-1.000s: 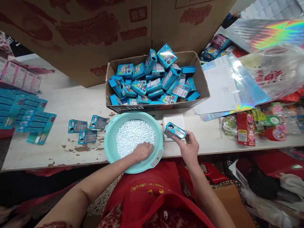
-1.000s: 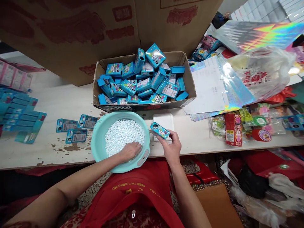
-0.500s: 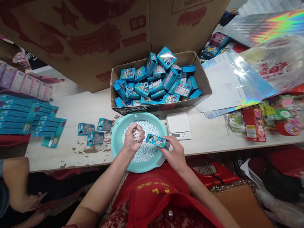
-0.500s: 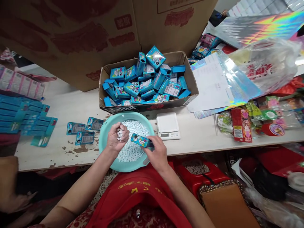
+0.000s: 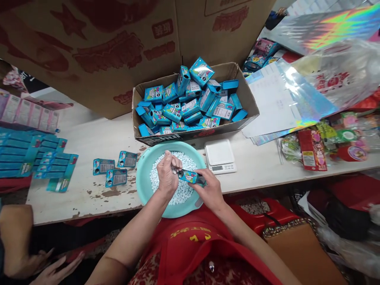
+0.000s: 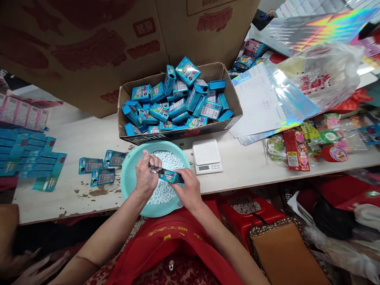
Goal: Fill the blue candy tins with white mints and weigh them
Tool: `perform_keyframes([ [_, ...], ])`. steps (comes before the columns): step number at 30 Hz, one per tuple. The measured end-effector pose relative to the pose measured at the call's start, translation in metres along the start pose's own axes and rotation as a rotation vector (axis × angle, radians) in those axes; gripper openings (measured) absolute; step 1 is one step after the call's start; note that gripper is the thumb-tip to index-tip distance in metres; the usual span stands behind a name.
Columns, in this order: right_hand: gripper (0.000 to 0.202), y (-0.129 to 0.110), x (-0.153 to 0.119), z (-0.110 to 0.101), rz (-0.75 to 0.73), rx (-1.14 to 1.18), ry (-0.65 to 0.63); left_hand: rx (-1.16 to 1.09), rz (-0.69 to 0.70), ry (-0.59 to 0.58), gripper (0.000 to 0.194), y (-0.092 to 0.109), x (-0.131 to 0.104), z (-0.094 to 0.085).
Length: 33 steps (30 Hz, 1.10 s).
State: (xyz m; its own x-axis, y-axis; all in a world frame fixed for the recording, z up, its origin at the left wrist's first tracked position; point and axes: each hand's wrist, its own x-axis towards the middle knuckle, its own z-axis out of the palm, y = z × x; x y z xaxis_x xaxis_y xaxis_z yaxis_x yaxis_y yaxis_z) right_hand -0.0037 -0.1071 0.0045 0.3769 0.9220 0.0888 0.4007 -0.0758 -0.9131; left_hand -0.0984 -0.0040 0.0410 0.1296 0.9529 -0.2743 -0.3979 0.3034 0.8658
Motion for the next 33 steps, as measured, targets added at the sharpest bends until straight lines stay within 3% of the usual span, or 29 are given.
perform_keyframes([
  [10,0.026,0.002,0.007,0.0,0.063,0.006,-0.022,0.078,0.051,-0.037,0.049,-0.004,0.004,0.003],
  [17,0.027,0.004,0.01,0.001,0.081,0.04,-0.016,0.01,-0.059,-0.035,0.052,0.002,0.01,0.007],
  [20,0.027,0.001,0.009,-0.008,0.118,0.127,0.008,0.018,-0.069,-0.033,0.051,0.008,0.018,-0.003],
  [22,0.03,0.002,0.008,-0.019,0.17,0.21,0.055,0.233,-0.027,-0.044,0.049,0.007,0.023,-0.019],
  [25,0.036,0.015,0.009,-0.04,0.268,0.316,0.207,0.845,-0.018,-0.161,0.044,-0.004,0.025,-0.052],
  [28,0.04,0.046,0.02,-0.056,0.313,0.313,0.392,1.342,0.033,-0.324,0.021,-0.023,0.019,-0.082],
  [31,0.041,0.085,0.039,-0.062,0.301,0.3,0.472,1.626,0.152,-0.498,0.03,-0.039,0.014,-0.099],
  [33,0.042,0.105,0.049,-0.06,0.303,0.302,0.487,1.667,0.185,-0.581,0.032,-0.044,0.013,-0.102],
])
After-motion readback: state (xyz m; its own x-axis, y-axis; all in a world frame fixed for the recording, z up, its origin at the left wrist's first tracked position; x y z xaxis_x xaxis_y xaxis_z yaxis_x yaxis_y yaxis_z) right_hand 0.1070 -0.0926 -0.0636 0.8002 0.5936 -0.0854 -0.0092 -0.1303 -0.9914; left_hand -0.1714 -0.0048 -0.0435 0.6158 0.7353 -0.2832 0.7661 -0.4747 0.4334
